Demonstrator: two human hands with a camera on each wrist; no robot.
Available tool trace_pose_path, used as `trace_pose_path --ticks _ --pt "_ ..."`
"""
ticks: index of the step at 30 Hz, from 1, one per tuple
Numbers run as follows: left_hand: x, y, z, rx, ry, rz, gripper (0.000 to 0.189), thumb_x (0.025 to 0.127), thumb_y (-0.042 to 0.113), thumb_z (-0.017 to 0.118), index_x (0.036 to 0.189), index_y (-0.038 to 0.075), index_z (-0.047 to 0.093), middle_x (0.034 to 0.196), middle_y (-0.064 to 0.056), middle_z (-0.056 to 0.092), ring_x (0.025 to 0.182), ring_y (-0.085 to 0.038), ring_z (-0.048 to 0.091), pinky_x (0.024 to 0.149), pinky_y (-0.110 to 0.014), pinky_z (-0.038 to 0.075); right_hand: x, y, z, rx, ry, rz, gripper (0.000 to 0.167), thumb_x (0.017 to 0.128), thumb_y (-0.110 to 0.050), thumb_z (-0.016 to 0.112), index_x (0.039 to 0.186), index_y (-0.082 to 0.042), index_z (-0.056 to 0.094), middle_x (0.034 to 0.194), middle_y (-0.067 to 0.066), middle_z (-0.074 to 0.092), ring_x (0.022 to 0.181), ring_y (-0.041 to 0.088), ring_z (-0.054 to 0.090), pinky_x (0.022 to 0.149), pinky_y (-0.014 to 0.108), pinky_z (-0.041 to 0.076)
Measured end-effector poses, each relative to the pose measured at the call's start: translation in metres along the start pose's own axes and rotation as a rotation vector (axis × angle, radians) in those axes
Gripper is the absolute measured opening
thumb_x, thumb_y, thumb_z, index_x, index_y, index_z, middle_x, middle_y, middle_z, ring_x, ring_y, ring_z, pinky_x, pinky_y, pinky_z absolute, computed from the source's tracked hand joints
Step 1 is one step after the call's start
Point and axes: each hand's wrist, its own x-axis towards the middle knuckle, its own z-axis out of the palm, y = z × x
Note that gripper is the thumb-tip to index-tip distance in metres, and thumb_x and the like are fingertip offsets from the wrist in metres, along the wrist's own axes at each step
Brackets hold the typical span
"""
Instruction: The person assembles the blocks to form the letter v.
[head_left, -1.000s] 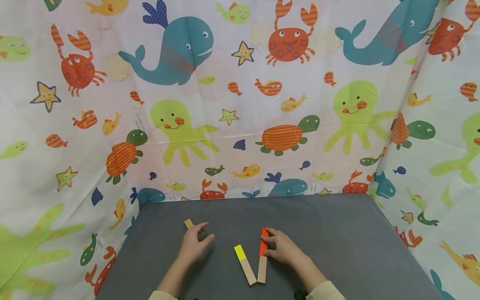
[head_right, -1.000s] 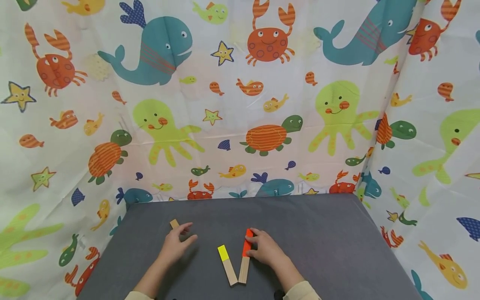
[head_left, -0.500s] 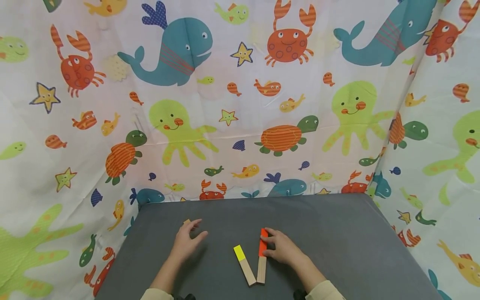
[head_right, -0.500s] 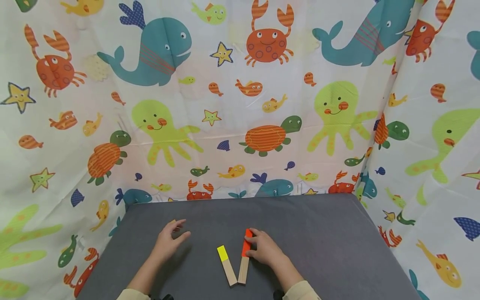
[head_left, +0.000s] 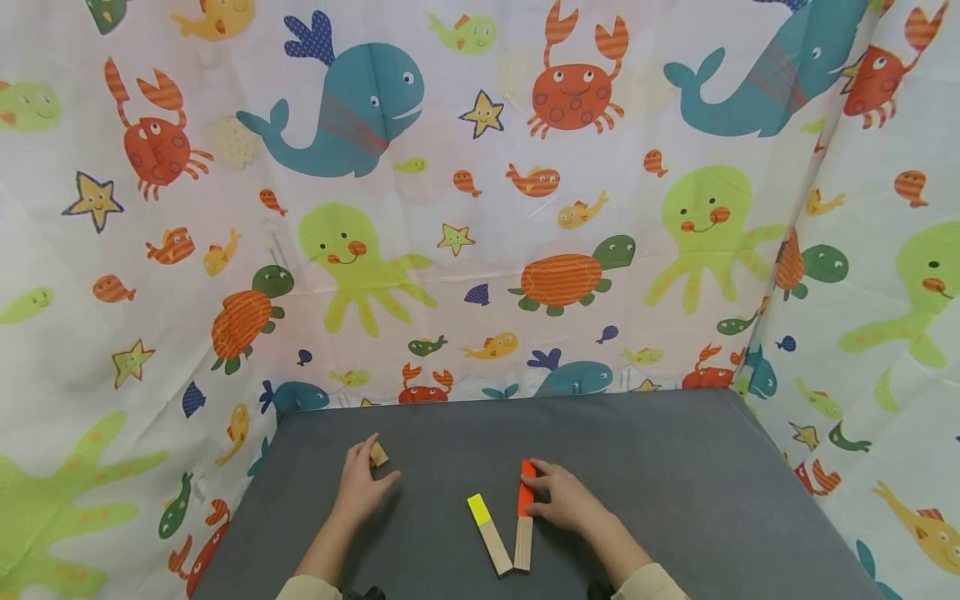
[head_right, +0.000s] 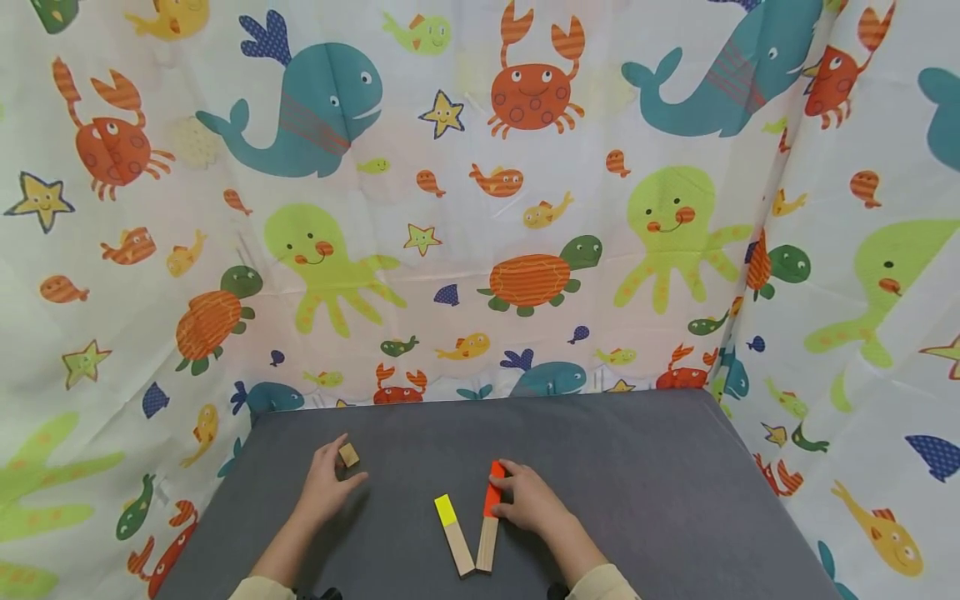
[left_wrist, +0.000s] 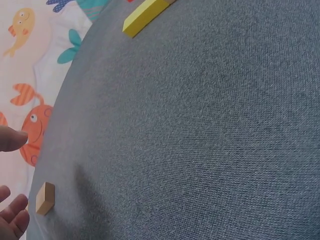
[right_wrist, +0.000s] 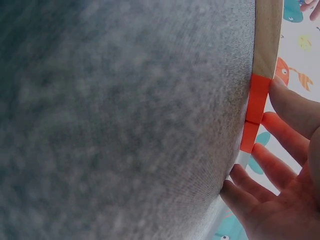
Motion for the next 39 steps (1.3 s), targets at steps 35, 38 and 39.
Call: trace_pose_path --ticks 35,38,39 --pt "0.026 -0.021 0.01 0.06 -0.075 -0.056 0.082 0.088 0.011 0.075 0.154 -0.005 0.03 0.15 -0.033 0.031 0.107 -0.035 0.059 0.094 -0.051 0.052 0.0 0.0 0.001 0.011 -0.007 0.013 0.058 0.086 -0.03 0.081 0.139 -0.015 0.063 0.157 0.013 0.041 0.142 0.044 0.04 0.111 0.066 0.037" --pt "0.027 -0.021 0.012 0.073 -0.069 -0.062 0.08 0.088 0.009 0.074 0.153 -0.006 0.031 0.146 -0.033 0.033 0.108 -0.035 0.058 0.095 -0.051 0.052 0.0 0.0 0.001 0.013 -0.001 0.007 0.058 0.086 -0.029 0.081 0.139 -0.014 0.063 0.157 0.013 0.041 0.141 0.044 0.041 0.111 0.066 0.037" --pt "0.027 -0.021 0.012 0.075 -0.066 -0.064 0.079 0.088 0.008 0.074 0.153 -0.007 0.031 0.145 -0.034 0.034 0.109 -0.037 0.057 0.096 -0.053 0.051 0.0 0.0 0.001 0.012 0.0 0.005 0.058 0.086 -0.029 0.081 0.139 -0.014 0.063 0.157 0.014 0.042 0.141 0.044 0.041 0.111 0.066 0.037"
